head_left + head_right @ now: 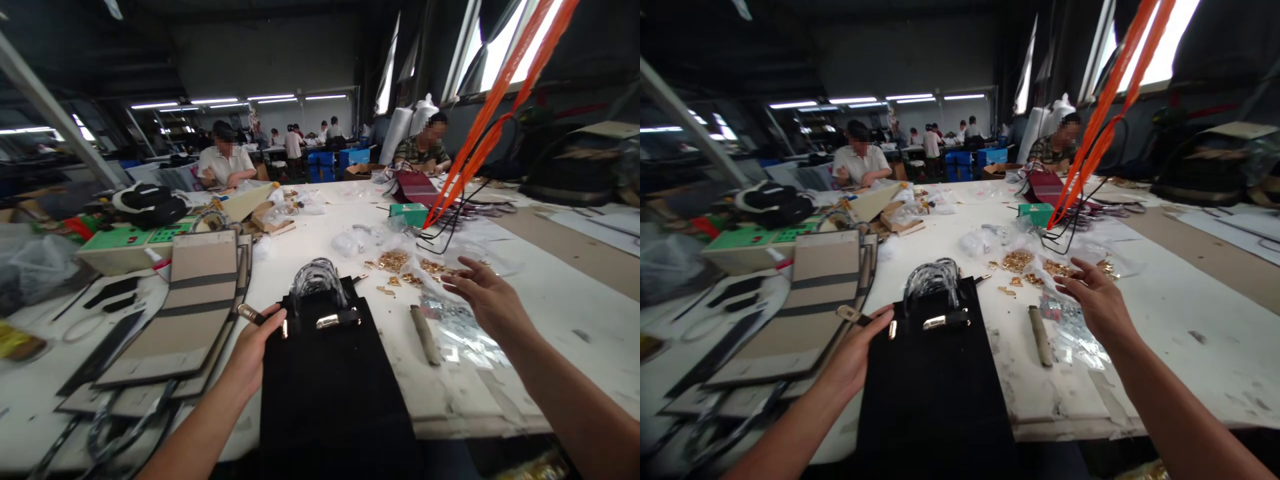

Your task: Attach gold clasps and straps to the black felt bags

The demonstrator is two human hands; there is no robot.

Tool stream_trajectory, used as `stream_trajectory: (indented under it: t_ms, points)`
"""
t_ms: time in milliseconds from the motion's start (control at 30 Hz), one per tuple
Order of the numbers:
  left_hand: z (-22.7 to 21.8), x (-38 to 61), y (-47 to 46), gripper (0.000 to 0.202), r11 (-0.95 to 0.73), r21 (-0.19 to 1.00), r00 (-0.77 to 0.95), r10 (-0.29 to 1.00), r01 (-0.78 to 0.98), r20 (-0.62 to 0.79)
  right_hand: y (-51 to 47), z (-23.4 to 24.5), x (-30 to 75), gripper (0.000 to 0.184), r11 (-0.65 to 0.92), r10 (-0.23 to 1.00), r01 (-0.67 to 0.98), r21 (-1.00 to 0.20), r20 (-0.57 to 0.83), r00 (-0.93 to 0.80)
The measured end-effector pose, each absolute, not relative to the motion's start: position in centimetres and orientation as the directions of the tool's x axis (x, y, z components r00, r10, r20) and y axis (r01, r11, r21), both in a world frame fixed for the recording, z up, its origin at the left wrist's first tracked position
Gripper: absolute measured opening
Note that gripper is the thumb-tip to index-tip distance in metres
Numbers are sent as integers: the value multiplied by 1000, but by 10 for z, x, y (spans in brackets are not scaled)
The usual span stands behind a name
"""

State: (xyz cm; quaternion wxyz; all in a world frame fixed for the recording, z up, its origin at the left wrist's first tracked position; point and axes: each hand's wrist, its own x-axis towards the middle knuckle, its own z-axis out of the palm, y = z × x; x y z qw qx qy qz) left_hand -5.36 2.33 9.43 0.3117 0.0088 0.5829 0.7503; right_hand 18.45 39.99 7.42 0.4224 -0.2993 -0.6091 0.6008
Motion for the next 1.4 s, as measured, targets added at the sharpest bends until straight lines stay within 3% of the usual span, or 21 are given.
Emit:
stream_trajectory:
  t_ms: [133,233,300,367,567,733,1067,1267,1400]
  points:
    - [91,-47,15,29,-145,651,-545,695,-745,-469,281,103,192,44,99,765,-165,-981,182,-618]
    - [87,-43,9,29,-150,599,-491,739,-787,-461,202,107,186,23,203,446,-97,-974,180,-877]
    - [83,-42,6,31,-168,588,-475,775,-791,-417,169,101,170,13,280,254,-141,-949,216,-943]
    - [78,-42,4,34,-189,562,-446,818,-806,-365,156,92,149,11,359,184,-205,-910,285,-941]
    - [65,-47,6,47,-241,447,-400,863,-862,-307,185,75,106,17,651,351,-258,-714,584,-732]
    - [63,-46,15,50,-233,380,-357,886,-895,-297,200,78,102,19,790,330,-188,-584,662,-673]
    - [43,-55,19,46,-239,364,-351,893,-900,-283,222,84,86,14,847,212,-117,-519,530,-821]
    - [42,-51,20,47,-231,366,-351,884,-902,-308,228,76,82,16,759,284,-104,-643,470,-835]
    - [45,-48,20,45,-240,379,-378,858,-893,-348,229,72,77,15,762,259,-115,-638,462,-848]
